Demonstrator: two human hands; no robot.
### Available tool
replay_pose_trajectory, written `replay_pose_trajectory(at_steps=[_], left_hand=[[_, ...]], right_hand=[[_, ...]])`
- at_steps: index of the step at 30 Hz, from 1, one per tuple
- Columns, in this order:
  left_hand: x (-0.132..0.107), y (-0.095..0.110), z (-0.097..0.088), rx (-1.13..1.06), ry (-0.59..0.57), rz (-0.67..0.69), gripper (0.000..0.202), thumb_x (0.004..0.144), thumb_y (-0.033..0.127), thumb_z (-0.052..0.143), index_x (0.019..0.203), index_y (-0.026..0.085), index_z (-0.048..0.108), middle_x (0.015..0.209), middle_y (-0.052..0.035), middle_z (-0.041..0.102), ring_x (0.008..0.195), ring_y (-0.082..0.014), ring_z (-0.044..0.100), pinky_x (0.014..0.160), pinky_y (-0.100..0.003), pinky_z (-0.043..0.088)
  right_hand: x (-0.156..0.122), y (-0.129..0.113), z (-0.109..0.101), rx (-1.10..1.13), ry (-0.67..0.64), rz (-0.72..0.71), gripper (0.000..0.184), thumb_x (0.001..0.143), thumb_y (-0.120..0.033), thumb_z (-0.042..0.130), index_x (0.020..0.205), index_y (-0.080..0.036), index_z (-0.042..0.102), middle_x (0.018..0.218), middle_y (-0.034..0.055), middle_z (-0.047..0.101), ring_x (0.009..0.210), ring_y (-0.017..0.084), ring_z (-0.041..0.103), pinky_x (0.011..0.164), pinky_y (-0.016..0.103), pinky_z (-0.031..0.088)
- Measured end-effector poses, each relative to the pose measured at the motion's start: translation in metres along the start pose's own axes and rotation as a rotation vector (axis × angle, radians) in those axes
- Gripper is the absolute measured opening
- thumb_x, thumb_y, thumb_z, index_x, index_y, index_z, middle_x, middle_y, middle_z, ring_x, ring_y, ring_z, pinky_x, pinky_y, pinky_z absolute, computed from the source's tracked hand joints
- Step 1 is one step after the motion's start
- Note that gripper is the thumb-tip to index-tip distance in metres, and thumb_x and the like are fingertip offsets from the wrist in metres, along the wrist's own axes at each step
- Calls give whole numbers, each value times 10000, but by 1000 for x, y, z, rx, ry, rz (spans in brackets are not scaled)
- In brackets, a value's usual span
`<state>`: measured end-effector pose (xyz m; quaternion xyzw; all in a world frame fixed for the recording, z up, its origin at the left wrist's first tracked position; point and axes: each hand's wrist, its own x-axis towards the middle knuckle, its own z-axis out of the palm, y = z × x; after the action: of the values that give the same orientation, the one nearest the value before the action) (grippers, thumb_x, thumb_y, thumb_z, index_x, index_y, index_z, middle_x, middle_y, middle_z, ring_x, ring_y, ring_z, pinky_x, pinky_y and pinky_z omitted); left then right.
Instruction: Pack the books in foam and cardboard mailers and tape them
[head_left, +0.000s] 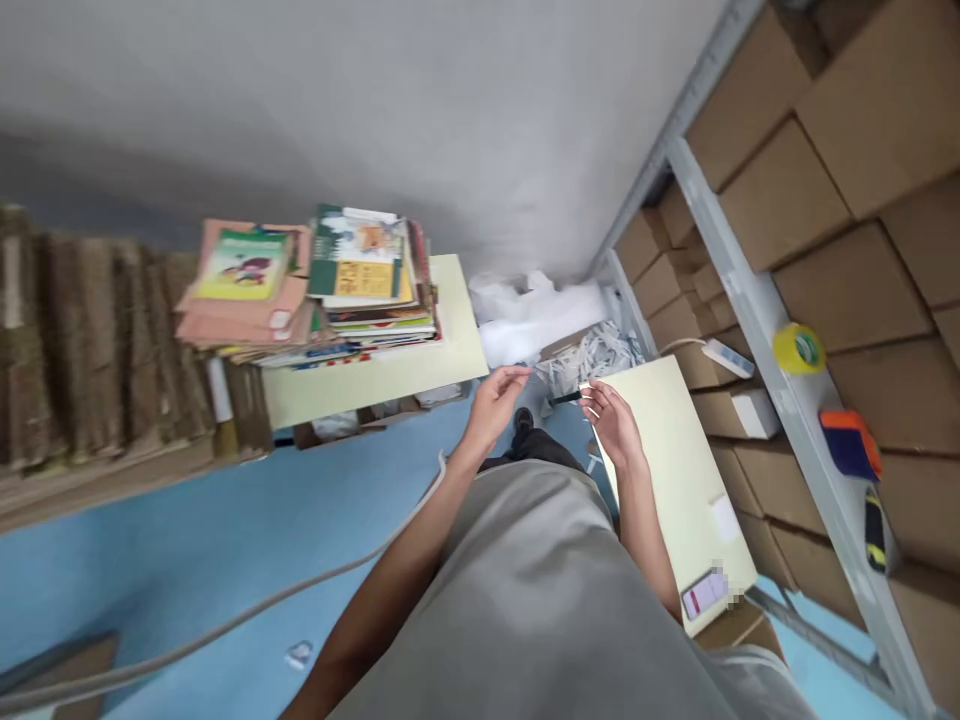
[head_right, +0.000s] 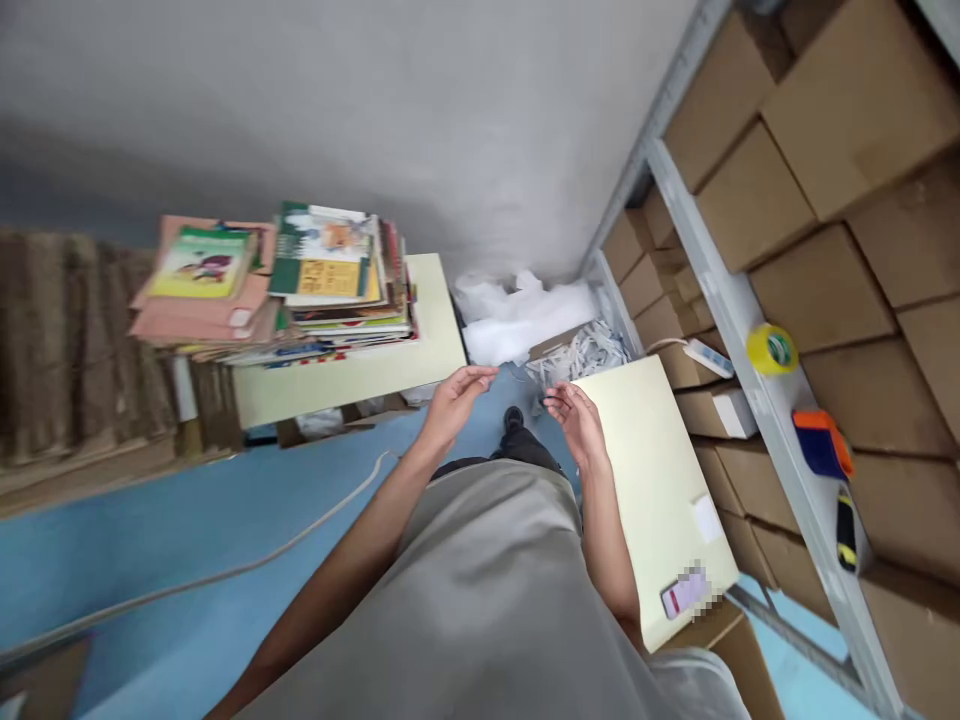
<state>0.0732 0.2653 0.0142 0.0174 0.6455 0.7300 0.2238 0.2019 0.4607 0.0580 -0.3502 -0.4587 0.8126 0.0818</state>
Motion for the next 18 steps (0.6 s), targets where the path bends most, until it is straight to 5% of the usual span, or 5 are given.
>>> replay_pose_trajectory(at_steps=[5, 9, 18], left_hand=[[25, 18, -77, -79, 389, 24, 382, 787, 509, 840, 1063, 246, 815, 1233, -107, 865, 1209, -294, 781, 1117, -439, 576], [38, 17, -119, -148, 646, 30, 434, 725, 499, 875, 1071, 249, 794, 1244, -94, 856, 1179, -274, 790, 1057, -400, 581], [69, 10, -185, -171, 882, 71, 396, 782, 430, 832, 1121, 245, 746, 1265, -92, 828, 1198, -254, 794, 1115, -418, 603]], right_hand=[[65, -3, 80, -169, -240, 124, 439, 800, -587, 980, 1065, -270, 833, 1065, 48, 868, 940, 208, 795, 854, 322, 629], [103, 1, 134, -315, -455, 208, 493, 783, -644, 990, 1067, -272, 836, 1084, 49, 874, 968, 211, 798, 892, 327, 626], [152, 26, 236, -543, -662, 145, 508, 845, -684, 931, 1112, -269, 810, 1110, 46, 869, 992, 200, 791, 958, 342, 609]])
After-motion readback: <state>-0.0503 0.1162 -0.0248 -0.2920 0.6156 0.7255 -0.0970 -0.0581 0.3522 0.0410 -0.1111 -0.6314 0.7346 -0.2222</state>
